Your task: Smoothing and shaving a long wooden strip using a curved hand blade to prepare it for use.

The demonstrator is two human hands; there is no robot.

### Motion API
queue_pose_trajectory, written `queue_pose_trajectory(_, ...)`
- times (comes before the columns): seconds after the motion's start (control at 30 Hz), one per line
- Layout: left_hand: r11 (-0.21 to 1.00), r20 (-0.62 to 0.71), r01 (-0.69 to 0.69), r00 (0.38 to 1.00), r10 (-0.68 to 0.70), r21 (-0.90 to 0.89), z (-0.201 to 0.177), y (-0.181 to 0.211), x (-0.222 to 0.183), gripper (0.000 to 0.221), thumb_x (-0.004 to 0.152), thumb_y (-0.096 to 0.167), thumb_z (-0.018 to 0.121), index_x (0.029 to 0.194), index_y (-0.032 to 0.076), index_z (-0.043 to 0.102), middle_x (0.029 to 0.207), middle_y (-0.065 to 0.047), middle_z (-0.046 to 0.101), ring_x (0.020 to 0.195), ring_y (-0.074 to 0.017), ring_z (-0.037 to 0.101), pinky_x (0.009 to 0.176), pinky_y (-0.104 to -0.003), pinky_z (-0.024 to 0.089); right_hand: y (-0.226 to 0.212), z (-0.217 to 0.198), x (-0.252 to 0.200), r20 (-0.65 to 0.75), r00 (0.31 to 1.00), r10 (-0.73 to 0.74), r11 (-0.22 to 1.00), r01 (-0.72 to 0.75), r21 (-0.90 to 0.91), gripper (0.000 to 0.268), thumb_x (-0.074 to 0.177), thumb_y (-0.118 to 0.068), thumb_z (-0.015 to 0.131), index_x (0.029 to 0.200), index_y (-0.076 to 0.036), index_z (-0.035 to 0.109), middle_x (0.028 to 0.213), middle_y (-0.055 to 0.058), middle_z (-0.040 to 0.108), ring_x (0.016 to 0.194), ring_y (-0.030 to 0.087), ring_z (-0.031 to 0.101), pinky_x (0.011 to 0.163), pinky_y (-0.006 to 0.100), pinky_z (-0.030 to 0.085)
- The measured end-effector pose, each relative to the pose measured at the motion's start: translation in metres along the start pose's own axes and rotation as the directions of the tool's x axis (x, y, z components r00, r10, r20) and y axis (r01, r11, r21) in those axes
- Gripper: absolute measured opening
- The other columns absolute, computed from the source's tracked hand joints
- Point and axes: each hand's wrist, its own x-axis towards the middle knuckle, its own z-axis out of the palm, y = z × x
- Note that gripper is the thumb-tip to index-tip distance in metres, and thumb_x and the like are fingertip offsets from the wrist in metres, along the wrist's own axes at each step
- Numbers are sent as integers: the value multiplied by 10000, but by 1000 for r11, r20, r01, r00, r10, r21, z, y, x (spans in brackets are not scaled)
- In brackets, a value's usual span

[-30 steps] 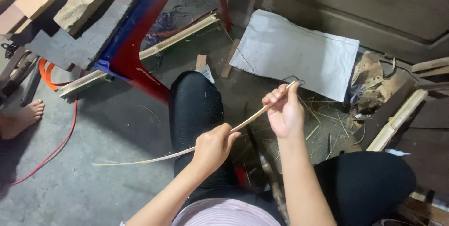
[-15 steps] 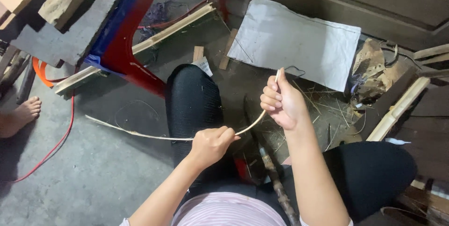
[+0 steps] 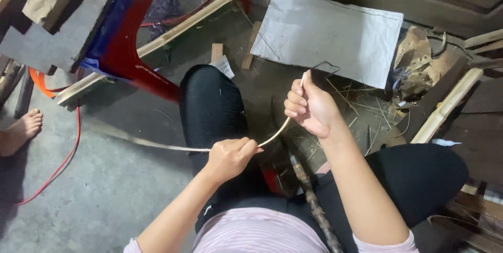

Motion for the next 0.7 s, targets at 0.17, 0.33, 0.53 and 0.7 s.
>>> queue_pose_trajectory(0.17, 993, 10, -103, 995, 103, 50, 1, 2, -3, 304, 1073, 352, 515, 810, 205, 478, 617, 45, 421, 499, -124, 539, 504, -214, 481, 9, -1, -4, -22, 994, 105, 992, -106, -73, 557, 1083, -580, 311, 706, -178, 387, 542, -112, 160, 380, 32, 197, 373, 185, 231)
queue_pose_trajectory(0.33, 996, 36, -83, 996, 82, 23, 0, -14, -7, 268, 1077, 309, 498, 838, 189, 513, 623, 52, 436, 496, -128, 553, 508, -217, 489, 6, -14, 0, -23, 998, 64, 998, -64, 0, 526, 1075, -570, 289, 753, -177, 424, 563, -79, 245, 428, 78, 322, 465, 242, 365)
queue_pose_trajectory(0.53, 988, 33, -150, 988, 148, 36, 12, -1, -10, 287, 1076, 357, 500, 829, 212, 494, 636, 62, 432, 506, -111, 545, 522, -212, 494, 17, -23, 13, -9, 982, 187, 980, -187, -72, 546, 1081, -593, 309, 717, -190, 370, 545, -123, 177, 389, 24, 195, 373, 186, 242)
queue_pose_trajectory(0.7, 994, 53, -107, 993, 107, -4, 2, -7, -7, 277, 1069, 345, 517, 833, 199, 515, 624, 57, 449, 491, -121, 558, 507, -221, 499, 14, -19, 14, -1, 984, 177, 984, -177, -30, 520, 1079, -575, 313, 744, -185, 392, 577, -103, 203, 421, 54, 255, 431, 223, 310)
